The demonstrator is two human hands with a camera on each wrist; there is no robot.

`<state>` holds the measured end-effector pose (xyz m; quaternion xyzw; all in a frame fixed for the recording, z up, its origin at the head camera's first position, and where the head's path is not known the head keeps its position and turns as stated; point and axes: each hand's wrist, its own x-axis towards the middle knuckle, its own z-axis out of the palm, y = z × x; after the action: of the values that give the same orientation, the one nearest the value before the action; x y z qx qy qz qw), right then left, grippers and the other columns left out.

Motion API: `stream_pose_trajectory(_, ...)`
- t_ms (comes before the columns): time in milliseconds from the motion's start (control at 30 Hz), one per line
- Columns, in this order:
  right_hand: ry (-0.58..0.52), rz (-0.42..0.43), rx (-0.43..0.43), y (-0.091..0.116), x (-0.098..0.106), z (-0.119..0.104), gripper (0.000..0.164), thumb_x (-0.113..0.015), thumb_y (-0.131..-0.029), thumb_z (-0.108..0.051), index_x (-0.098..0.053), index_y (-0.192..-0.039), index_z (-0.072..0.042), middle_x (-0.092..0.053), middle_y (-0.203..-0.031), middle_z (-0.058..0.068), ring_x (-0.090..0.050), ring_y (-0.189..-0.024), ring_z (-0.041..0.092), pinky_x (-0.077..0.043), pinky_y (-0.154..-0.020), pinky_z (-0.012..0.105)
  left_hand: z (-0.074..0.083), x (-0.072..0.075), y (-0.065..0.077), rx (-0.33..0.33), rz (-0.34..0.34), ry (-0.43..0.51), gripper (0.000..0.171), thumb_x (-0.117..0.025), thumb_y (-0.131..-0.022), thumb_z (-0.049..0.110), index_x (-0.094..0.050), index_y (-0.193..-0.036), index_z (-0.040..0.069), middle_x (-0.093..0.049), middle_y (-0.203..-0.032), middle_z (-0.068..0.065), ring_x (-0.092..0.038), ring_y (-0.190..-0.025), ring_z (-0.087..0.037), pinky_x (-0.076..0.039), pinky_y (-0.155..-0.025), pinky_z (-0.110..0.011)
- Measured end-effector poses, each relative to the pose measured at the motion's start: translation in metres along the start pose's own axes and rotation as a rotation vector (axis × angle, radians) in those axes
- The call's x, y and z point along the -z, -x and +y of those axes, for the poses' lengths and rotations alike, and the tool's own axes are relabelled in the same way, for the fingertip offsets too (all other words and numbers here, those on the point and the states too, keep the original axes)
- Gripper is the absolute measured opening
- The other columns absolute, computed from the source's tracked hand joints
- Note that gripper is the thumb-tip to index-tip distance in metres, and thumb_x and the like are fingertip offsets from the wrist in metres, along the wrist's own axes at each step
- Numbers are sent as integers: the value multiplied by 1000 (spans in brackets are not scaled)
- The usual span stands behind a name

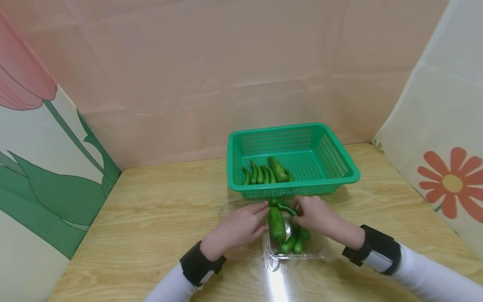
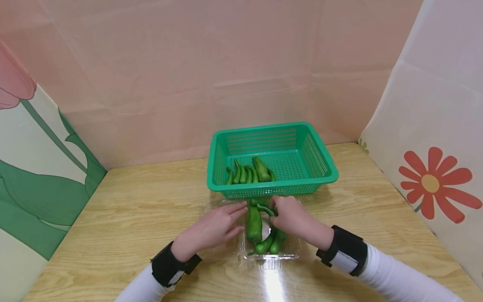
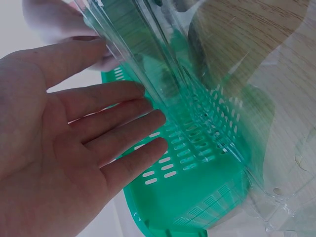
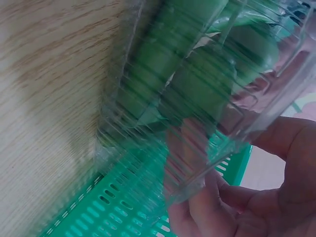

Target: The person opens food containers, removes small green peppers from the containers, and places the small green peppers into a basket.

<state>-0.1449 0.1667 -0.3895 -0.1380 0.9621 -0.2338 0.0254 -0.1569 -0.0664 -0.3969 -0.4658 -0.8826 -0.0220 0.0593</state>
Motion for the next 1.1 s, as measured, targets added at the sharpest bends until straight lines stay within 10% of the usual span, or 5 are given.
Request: stream_pose_trajectory(1100, -39, 140, 52, -3, 53, -12, 24, -70, -81, -11, -60, -101, -2, -70, -83, 11, -68, -76, 23, -58, -60, 35, -1, -1, -1, -2, 7, -8, 52, -55, -94, 39, -52, -133, 5, -49, -142, -11, -52, -126, -20, -44, -106, -29)
